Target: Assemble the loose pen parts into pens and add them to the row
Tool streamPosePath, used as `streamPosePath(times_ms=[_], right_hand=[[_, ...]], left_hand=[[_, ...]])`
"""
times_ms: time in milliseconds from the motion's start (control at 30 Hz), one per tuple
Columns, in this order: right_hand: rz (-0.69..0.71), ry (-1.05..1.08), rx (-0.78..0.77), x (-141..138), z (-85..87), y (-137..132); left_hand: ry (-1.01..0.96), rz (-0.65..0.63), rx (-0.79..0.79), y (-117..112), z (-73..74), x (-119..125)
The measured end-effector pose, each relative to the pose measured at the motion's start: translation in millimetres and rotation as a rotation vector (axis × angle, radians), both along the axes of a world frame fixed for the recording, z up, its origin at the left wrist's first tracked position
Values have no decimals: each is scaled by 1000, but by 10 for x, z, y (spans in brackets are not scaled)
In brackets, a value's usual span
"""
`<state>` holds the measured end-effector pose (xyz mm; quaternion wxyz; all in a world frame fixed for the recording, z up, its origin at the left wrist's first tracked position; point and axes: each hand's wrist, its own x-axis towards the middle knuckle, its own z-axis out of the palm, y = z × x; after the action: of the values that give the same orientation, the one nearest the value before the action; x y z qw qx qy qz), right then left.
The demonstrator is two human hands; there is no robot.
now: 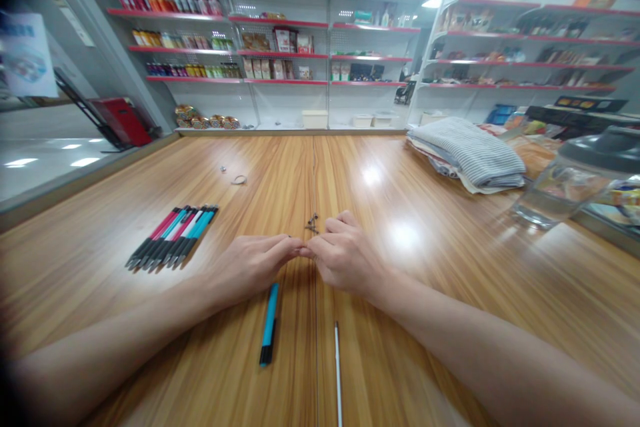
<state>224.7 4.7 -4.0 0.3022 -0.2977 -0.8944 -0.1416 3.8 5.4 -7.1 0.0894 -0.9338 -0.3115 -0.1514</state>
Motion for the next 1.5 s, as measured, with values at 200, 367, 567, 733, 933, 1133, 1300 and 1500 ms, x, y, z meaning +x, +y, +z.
streamPosePath(times_ms=[200,367,567,733,933,1133,1300,1500], right_hand=[[-54,122,-75,19,-5,43],[-153,147,-172,78,-38,134],[-152,-35,-302,23,-20,94],[-161,-169,-366,34,-44,103],[-142,-208,-367,53,-47,96],[-144,-103,-308,46,-23,93],[-125,-24,-268,55,-44,135],[-73,-55,-233,46,-70,143]], left_hand=[[-52,148,-73,13,17,-10],[-119,334,-116,113,11,-53],[-145,380,-169,144,-26,-63],[-148,383,-173,148,-20,-55],[-146,382,-175,156,-26,-62],[-145,378,-178,164,-51,-78],[-134,357,-171,167,-60,-83],[-121,363,-147,169,-57,-79]])
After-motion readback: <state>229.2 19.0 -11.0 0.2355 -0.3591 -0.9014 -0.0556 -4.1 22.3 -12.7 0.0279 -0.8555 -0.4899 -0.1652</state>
